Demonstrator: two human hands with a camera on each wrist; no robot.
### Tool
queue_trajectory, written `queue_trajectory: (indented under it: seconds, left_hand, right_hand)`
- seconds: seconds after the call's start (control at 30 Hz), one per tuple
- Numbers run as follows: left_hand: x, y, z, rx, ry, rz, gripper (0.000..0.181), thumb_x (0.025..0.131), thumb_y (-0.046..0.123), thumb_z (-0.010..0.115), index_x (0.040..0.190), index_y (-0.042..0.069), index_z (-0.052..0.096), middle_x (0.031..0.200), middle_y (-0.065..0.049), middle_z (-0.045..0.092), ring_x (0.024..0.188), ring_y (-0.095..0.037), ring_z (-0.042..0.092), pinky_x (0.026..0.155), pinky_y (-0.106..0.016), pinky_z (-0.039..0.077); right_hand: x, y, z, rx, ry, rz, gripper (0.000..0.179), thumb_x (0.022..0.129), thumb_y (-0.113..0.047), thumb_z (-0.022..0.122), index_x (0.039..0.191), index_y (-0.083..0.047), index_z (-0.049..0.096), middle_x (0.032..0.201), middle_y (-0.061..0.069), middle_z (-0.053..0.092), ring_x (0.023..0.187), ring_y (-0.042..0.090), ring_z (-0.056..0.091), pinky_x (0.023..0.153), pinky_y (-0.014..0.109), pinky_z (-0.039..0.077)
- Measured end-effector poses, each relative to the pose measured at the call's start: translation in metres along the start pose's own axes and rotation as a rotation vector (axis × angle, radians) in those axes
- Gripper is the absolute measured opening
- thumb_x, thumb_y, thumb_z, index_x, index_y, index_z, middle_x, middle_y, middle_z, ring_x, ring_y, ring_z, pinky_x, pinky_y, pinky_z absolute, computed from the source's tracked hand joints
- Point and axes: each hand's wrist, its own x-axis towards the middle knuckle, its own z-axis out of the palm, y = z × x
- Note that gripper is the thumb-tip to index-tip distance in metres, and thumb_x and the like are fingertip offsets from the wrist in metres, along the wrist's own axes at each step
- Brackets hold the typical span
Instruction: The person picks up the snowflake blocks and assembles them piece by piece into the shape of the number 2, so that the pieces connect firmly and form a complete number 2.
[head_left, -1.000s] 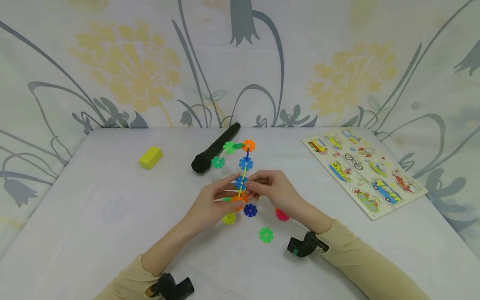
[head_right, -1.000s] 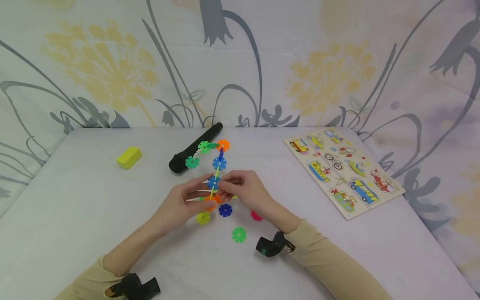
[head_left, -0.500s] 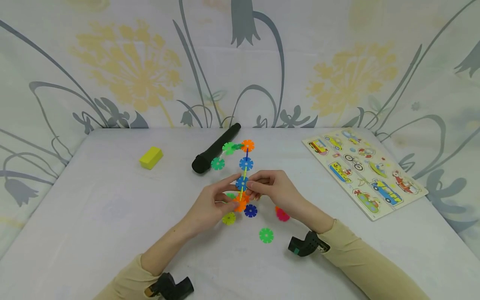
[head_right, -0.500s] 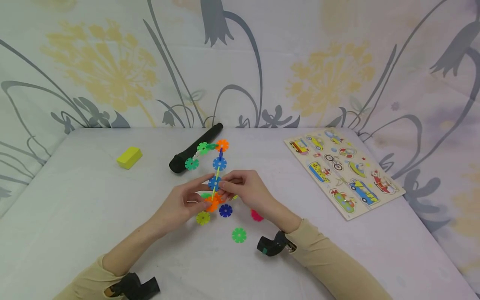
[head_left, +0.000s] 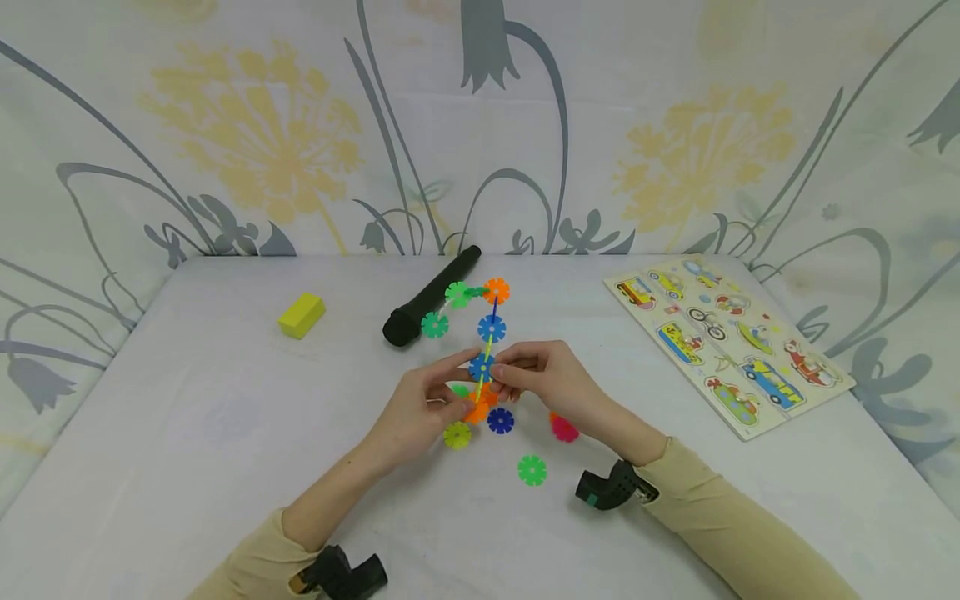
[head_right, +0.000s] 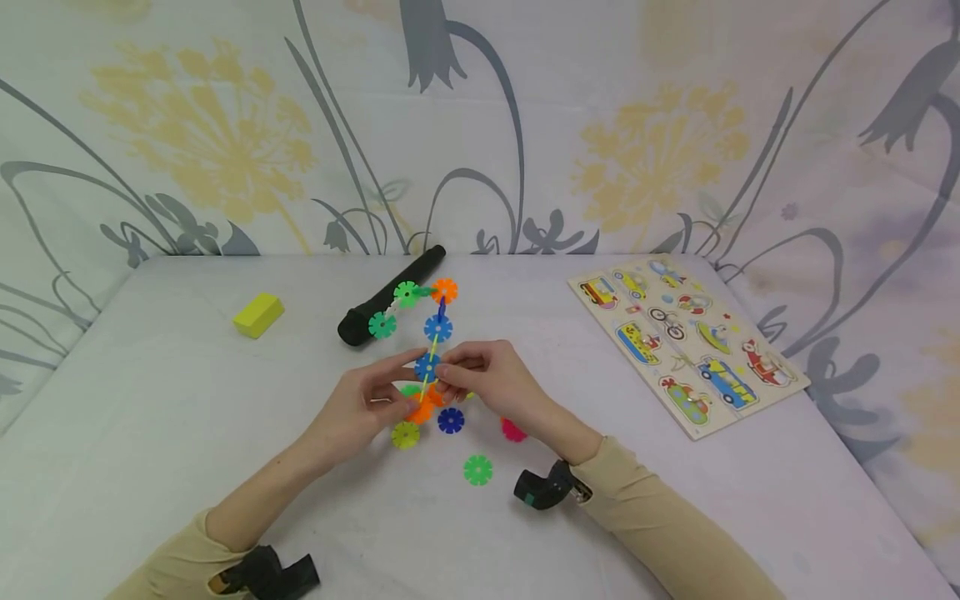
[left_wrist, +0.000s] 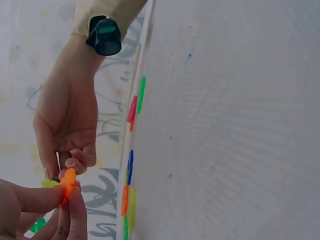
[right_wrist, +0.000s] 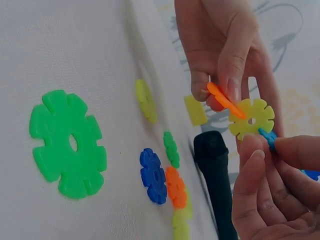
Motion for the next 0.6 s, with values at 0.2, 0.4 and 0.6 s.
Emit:
queue_trajectory:
  seconds: [0.2, 0.4, 0.6]
  left_hand:
    - [0.002, 0.001, 0.001, 0.010, 0.032, -0.011, 0.059, 0.092, -0.003, 0.062, 0.148, 0.011, 0.050, 0.125, -0.018, 0.066, 0.079, -0.020, 0.068, 0.077, -0.024, 0.055]
    - [0.003, 0.003, 0.002, 0.029, 0.072, -0.045, 0.059, 0.091, -0.002, 0.063, 0.146, 0.015, 0.052, 0.122, -0.015, 0.067, 0.084, -0.020, 0.069, 0.080, -0.027, 0.055]
    - [0.002, 0.002, 0.001, 0.040, 0.086, -0.051, 0.059, 0.091, -0.002, 0.065, 0.146, 0.015, 0.053, 0.121, -0.015, 0.068, 0.084, -0.020, 0.068, 0.079, -0.025, 0.056]
  right_hand:
    - [0.002, 0.000, -0.011, -0.114, -0.020, -0.034, 0.025, 0.101, -0.024, 0.060, 0.109, -0.003, 0.071, 0.091, 0.013, 0.072, 0.084, 0.030, 0.069, 0.079, 0.032, 0.058]
    - [0.007, 0.011, -0.029, -0.280, 0.046, -0.050, 0.025, 0.099, -0.020, 0.063, 0.110, 0.000, 0.071, 0.095, 0.012, 0.073, 0.085, 0.027, 0.068, 0.079, 0.030, 0.057]
    - [0.009, 0.024, -0.029, -0.454, 0.025, -0.006, 0.022, 0.093, -0.017, 0.070, 0.112, -0.007, 0.072, 0.097, 0.003, 0.070, 0.087, 0.018, 0.062, 0.081, 0.031, 0.053]
